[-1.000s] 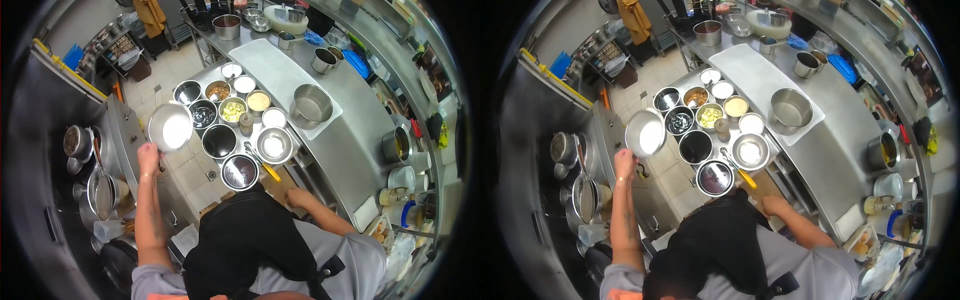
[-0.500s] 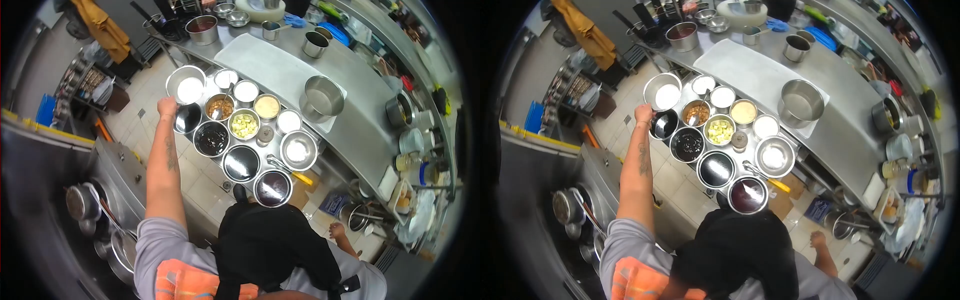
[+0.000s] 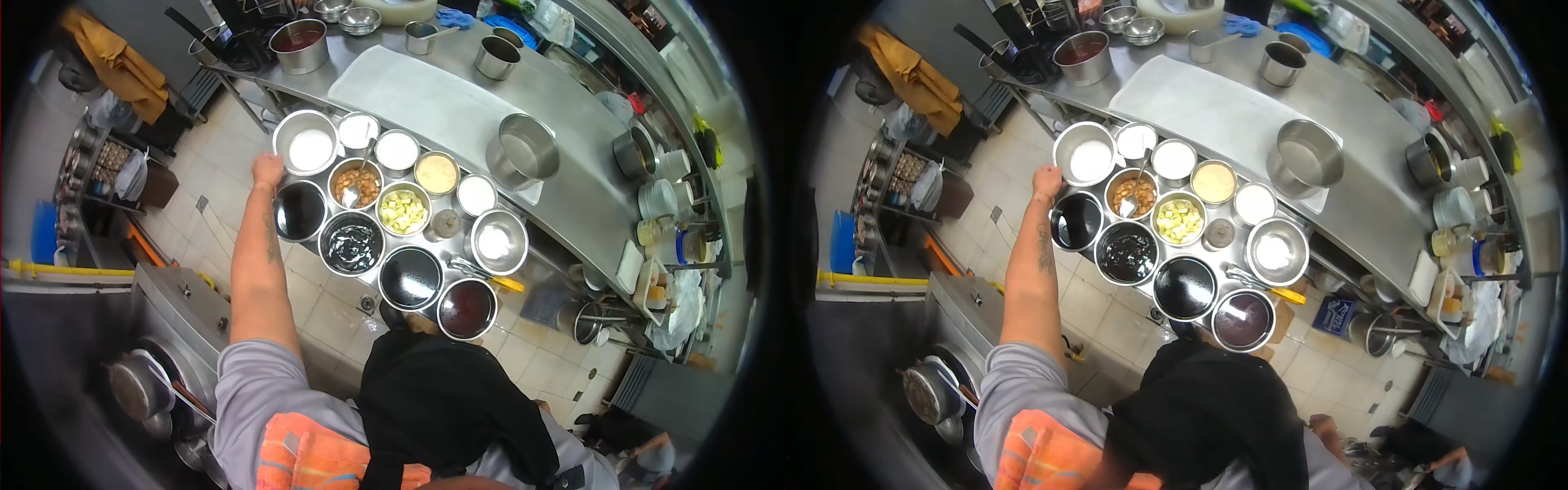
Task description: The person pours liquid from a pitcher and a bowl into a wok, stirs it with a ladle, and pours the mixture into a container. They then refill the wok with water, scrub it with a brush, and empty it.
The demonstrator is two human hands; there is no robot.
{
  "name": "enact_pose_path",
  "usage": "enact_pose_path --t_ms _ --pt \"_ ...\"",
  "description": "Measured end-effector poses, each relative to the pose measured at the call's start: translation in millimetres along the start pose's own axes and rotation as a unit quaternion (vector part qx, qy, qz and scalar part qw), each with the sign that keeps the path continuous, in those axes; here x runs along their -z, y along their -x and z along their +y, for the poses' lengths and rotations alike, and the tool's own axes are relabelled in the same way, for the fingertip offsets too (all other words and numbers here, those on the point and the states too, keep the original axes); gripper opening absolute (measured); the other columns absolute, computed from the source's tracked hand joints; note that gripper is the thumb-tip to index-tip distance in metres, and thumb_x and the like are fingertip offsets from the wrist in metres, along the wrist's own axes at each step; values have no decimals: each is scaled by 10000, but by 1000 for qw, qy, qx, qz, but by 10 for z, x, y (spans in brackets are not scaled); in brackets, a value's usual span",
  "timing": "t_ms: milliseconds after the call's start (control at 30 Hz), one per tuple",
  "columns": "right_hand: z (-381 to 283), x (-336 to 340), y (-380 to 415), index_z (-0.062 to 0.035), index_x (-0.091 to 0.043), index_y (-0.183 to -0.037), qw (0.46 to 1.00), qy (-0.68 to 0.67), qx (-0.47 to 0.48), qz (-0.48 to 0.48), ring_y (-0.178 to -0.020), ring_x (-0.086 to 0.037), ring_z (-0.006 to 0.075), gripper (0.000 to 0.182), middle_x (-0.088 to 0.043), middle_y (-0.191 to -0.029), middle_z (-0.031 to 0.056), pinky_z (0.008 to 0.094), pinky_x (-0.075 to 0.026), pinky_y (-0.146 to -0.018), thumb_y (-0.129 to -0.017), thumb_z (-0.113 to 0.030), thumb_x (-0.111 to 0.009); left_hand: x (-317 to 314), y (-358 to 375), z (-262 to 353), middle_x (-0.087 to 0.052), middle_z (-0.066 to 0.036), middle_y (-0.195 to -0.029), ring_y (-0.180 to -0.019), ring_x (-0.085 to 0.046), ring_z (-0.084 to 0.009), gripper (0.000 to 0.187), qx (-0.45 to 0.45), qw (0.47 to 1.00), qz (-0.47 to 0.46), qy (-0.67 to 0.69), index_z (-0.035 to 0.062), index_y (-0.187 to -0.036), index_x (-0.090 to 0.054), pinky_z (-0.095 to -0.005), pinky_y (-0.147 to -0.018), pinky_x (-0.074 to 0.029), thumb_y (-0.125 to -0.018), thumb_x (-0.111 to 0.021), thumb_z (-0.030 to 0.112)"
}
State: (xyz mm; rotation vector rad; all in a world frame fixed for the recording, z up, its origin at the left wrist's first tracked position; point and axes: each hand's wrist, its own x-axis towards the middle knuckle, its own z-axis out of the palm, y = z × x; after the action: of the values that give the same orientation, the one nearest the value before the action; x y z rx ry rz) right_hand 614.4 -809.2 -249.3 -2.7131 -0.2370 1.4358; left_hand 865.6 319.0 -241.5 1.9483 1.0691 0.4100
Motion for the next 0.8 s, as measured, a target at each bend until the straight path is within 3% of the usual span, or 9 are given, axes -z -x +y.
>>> enact_pose_path --t_ms 100,167,200,300,367,500,567,733,800 --pt "105 170 -88 -145 -736 -1017 997 -71 -21 24 -825 -713 247 168 -751 -968 57 393 -613 -780 -969 -262 -625 13 -3 -91 -748 -198 -771 -607 -731 -303 274 29 996 -1 88 -36 -875 -734 -415 -662 -603 -898 -639 220" --pt "477 197 -391 -110 -696 -1104 933 -331 -133 -35 -714 -687 249 165 -726 -913 106 444 -615 -644 -987 -198 -620 5 -44 -174 -753 -210 -790 -613 -736 -297 290 -17 999 -42 -4 -39 -849 -741 -405 -590 -590 -909 -632 223" --pt "287 392 -364 -110 -696 -1104 935 -329 -131 -34 -714 -687 249 165 -726 -913 106 444 -615 -644 -987 -198 -620 19 -41 -195 -753 -210 -790 -613 -736 -297 290 -16 999 -39 -2 -39 -849 -741 -405 -590 -590 -909 -632 223" --pt "-121 1090 -340 -77 -661 -1246 836 -469 -258 120 -584 -627 237 333 -682 -854 114 411 -584 -513 -926 -28 -584 57 -40 -226 -756 -226 -813 -594 -729 -307 313 29 994 -102 11 -37 -835 -759 -415 -595 -593 -914 -630 237" --pt "-55 1394 -504 -115 -658 -1262 843 -461 -174 213 -596 -622 243 351 -687 -854 130 477 -589 -546 -937 -22 -566 79 12 -193 -760 -222 -839 -705 -757 -338 335 113 988 -100 39 -35 -861 -777 -455 -738 -609 -919 -678 279" --pt "587 2127 -1265 -89 -635 -1345 837 -145 70 523 -583 -531 75 328 -623 -828 33 248 -442 -484 -1039 -94 -518 358 528 338 -771 -237 -971 -957 -762 -351 400 61 976 -28 -208 -52 -1014 -771 -479 -911 -571 -921 -723 334" --pt "-728 3014 -848 -75 -578 -1493 795 -384 99 459 -630 -515 60 437 -656 -959 34 222 -443 -576 -1057 -84 -540 391 768 315 -742 -235 -1127 -1082 -707 -355 481 -80 949 286 -105 -47 -1192 -716 -482 -965 -533 -933 -729 357" --pt "-2344 4139 -1081 -50 -528 -1536 767 -342 344 421 -706 -510 66 443 -604 -936 35 233 -445 -616 -1124 -211 -509 371 2679 774 -673 -200 -1174 -1086 -668 -351 381 -129 915 376 62 -20 -1263 -634 -455 -990 -526 -957 -681 202" --pt "-3097 4284 -1133 -3 -565 -1470 730 -334 469 368 -725 -533 96 430 -604 -908 54 252 -469 -645 -1139 -264 -479 284 3847 1067 -652 -206 -1215 -1165 -646 -369 361 -160 931 299 135 1 -1285 -601 -453 -1038 -514 -945 -675 99"
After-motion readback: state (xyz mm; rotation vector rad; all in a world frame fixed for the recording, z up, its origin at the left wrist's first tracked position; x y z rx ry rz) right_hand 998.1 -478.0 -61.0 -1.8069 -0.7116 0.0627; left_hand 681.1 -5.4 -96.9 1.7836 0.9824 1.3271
